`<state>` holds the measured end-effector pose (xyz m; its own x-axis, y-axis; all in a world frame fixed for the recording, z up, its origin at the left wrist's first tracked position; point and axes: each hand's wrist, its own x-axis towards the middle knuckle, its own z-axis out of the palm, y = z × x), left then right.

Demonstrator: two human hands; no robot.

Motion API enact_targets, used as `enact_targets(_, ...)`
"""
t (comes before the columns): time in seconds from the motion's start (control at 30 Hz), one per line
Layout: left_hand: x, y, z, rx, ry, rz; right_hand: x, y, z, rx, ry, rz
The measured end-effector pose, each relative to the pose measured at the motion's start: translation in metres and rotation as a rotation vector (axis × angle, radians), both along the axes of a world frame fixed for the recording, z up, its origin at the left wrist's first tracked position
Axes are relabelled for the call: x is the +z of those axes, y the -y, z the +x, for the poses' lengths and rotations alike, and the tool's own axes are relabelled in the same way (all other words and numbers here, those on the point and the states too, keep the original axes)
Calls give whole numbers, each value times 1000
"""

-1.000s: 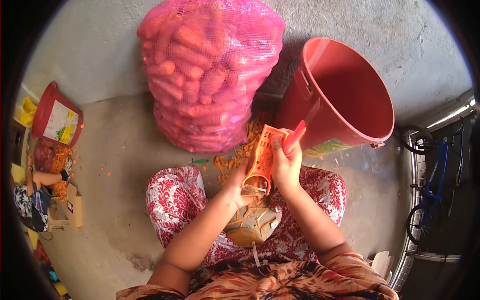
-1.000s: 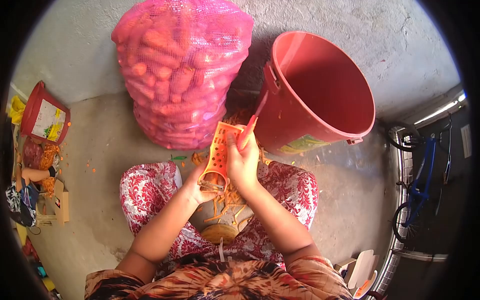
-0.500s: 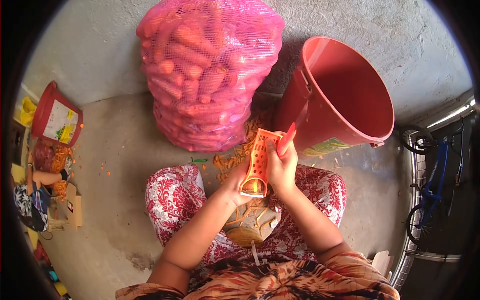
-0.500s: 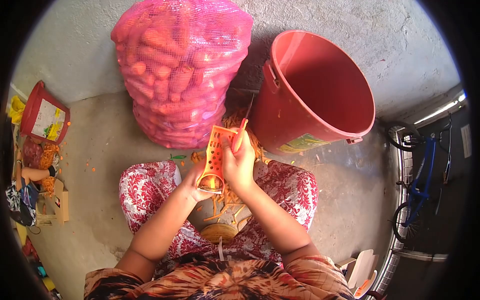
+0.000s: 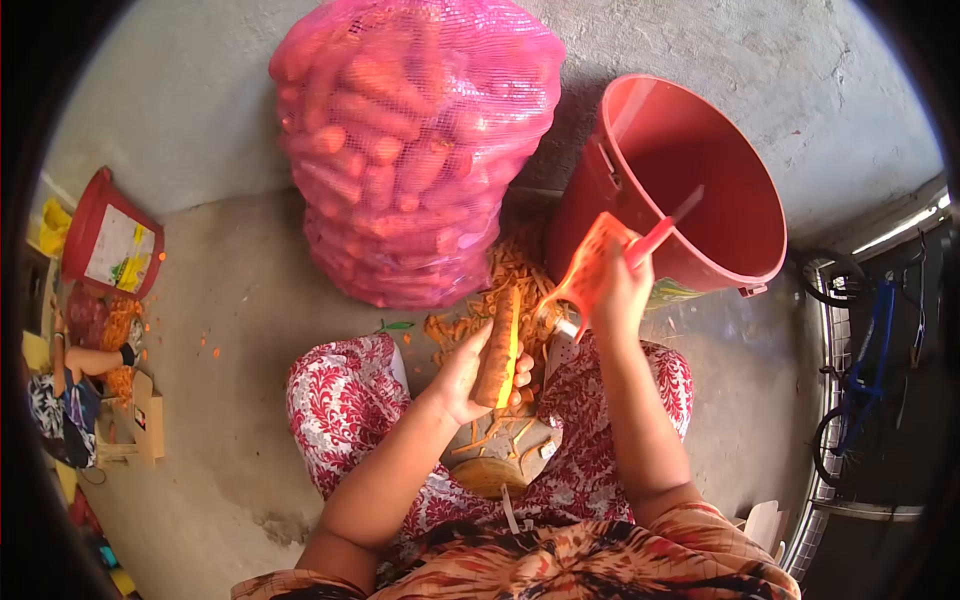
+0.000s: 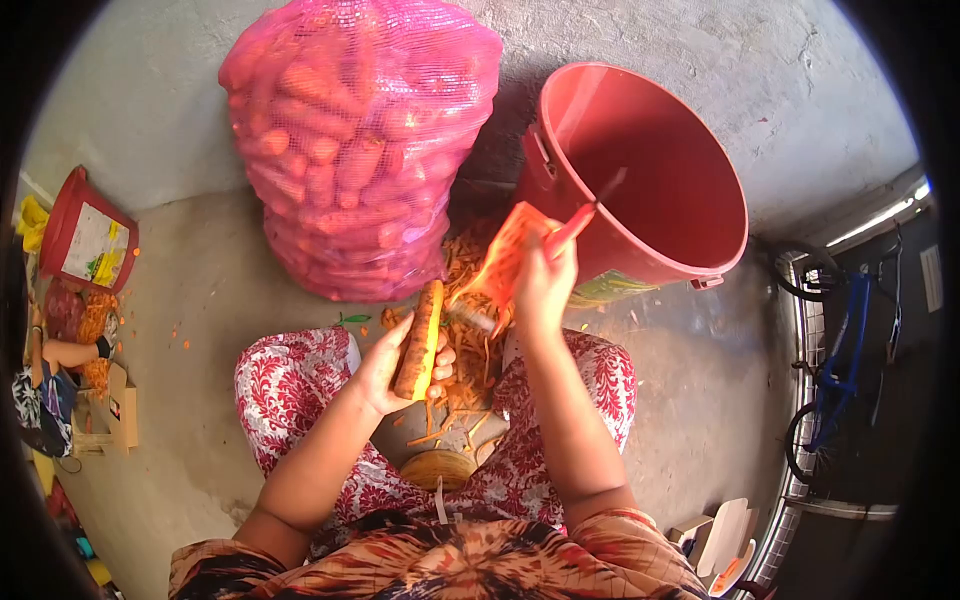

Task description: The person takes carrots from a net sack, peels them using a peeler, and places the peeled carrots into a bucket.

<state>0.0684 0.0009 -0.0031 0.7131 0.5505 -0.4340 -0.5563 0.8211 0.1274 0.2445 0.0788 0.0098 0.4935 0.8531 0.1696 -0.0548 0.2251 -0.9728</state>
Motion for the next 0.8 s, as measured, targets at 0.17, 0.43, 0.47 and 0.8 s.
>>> enact_targets(0.17, 4, -2, 3, 4, -117, 78, 27, 48, -55, 278, -19, -44)
enact_targets(0.43, 5, -7, 12, 188, -139, -50, 23, 60, -63, 281, 198, 0)
enact_targets(0.47, 5, -7, 13, 190, -145, -69, 22, 59, -63, 279, 217, 1)
enact_targets(0.8, -9, 6, 5, -150, 142, 100, 9, 0, -11, -216, 435, 42)
